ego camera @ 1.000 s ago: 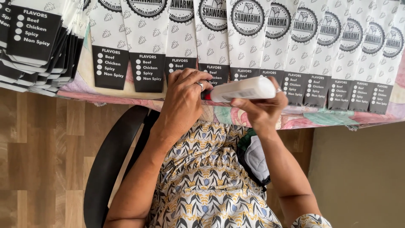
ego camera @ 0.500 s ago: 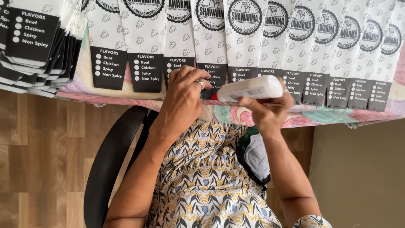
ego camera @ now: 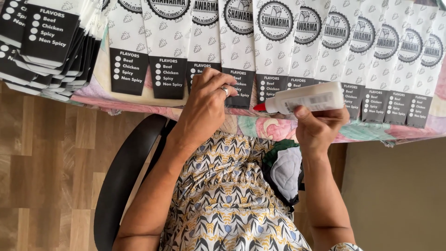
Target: The person arranges multiple white paper food packages on a table, aligns them in rows, and applies glue from a bottle to the edges of the packages to secure them. The person handles the packages one at a time and uses a glue bottle to apply adhesive along the edges.
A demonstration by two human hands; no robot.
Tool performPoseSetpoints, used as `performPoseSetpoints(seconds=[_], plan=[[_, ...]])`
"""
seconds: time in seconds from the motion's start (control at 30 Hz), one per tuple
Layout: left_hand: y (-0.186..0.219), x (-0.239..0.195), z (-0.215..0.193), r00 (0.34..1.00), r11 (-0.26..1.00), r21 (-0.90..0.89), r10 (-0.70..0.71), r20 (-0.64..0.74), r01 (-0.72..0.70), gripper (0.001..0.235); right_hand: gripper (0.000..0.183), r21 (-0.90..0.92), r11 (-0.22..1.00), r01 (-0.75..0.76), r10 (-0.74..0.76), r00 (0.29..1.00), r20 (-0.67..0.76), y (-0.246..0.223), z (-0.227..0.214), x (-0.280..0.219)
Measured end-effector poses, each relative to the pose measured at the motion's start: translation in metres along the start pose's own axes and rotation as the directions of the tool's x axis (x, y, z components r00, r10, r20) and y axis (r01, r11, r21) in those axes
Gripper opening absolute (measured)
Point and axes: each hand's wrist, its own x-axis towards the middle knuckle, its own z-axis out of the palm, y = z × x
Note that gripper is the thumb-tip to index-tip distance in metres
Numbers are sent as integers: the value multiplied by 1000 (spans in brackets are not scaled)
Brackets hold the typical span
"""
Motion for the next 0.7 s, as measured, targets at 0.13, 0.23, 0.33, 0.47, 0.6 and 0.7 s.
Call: performPoseSetpoints(seconds=[0.13, 0.23, 0.33, 0.47, 0.6, 0.7], plan=[[-16, -7, -27, 999, 998, 57, -25, -37, 28, 22, 51, 45, 999, 3, -2, 1000, -11, 4, 15, 3], [-34, -18, -37, 998, 985, 167, -23, -51, 31, 16, 52, 59, 997, 54, -55, 998, 16, -11, 65, 6], [-33, -23, -49, 997, 986, 156, -67, 34, 60, 7, 47, 75, 997, 34, -40, 996, 74, -9, 96, 3], [-27, -25, -58, 994, 990, 129, -73, 86, 62, 16, 48, 57, 998, 16, -26, 982, 188, -14, 118, 7], [-26, -29, -60, 989, 992, 99, -91, 120, 80, 21, 49, -38, 999, -16, 25, 967, 252, -11, 120, 2], [-25, -27, -66, 983, 992, 71, -117, 142, 107, 29, 45, 20, 995, -99, 88, 948, 307, -16, 129, 1]])
